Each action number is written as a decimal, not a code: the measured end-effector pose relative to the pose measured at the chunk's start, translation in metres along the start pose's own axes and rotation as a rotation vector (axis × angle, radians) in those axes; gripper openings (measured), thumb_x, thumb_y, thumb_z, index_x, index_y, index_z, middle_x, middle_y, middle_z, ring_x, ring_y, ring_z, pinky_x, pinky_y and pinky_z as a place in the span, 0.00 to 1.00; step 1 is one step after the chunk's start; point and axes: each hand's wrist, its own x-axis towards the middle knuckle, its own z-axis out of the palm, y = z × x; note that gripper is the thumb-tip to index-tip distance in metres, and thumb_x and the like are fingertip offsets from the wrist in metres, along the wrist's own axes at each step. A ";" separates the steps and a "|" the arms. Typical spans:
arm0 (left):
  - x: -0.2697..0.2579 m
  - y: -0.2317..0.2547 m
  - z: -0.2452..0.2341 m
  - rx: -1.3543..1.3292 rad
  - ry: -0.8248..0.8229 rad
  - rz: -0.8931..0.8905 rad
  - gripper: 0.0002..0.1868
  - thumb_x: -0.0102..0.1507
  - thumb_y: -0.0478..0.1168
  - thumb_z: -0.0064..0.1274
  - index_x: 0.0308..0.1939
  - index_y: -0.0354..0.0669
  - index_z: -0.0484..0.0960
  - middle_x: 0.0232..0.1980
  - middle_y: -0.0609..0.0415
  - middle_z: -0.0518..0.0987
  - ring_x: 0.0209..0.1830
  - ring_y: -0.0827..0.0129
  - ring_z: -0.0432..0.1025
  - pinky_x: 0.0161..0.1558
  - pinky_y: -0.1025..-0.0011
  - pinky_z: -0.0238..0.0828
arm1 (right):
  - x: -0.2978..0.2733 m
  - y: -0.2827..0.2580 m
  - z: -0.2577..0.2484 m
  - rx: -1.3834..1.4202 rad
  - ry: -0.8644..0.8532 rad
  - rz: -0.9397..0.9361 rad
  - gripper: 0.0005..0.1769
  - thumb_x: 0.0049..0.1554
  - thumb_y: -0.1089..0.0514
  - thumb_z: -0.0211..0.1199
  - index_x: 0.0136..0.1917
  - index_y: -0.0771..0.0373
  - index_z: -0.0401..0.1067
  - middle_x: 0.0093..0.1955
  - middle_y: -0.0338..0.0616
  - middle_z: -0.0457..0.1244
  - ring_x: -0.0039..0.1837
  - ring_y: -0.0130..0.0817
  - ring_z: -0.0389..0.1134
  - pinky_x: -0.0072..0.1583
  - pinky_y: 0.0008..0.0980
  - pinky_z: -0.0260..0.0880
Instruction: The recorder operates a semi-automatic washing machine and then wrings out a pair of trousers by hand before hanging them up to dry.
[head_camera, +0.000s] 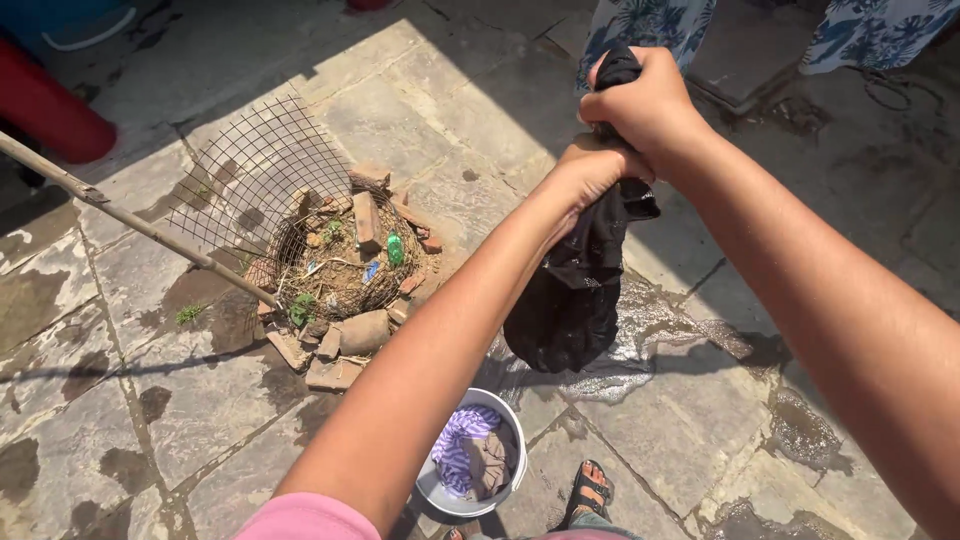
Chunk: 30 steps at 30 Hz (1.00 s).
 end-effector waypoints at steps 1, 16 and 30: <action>0.017 -0.009 0.003 0.271 0.164 0.107 0.15 0.47 0.42 0.65 0.31 0.35 0.83 0.27 0.53 0.82 0.23 0.67 0.75 0.24 0.67 0.70 | 0.008 0.018 -0.002 -0.050 0.066 -0.014 0.11 0.44 0.67 0.70 0.40 0.61 0.70 0.37 0.35 0.64 0.39 0.24 0.65 0.42 0.29 0.67; 0.084 -0.071 0.011 0.968 0.804 0.180 0.21 0.59 0.47 0.61 0.48 0.38 0.74 0.40 0.44 0.84 0.43 0.51 0.81 0.43 0.56 0.78 | 0.026 0.046 0.008 -0.449 0.306 0.080 0.24 0.41 0.65 0.70 0.51 0.64 0.67 0.46 0.61 0.69 0.53 0.61 0.71 0.52 0.52 0.68; 0.065 -0.001 -0.002 0.498 0.581 0.110 0.14 0.60 0.45 0.56 0.31 0.35 0.83 0.25 0.46 0.83 0.25 0.58 0.81 0.32 0.63 0.75 | 0.077 0.053 -0.014 -0.623 0.198 0.115 0.45 0.44 0.49 0.79 0.68 0.59 0.59 0.61 0.55 0.66 0.62 0.53 0.68 0.59 0.48 0.68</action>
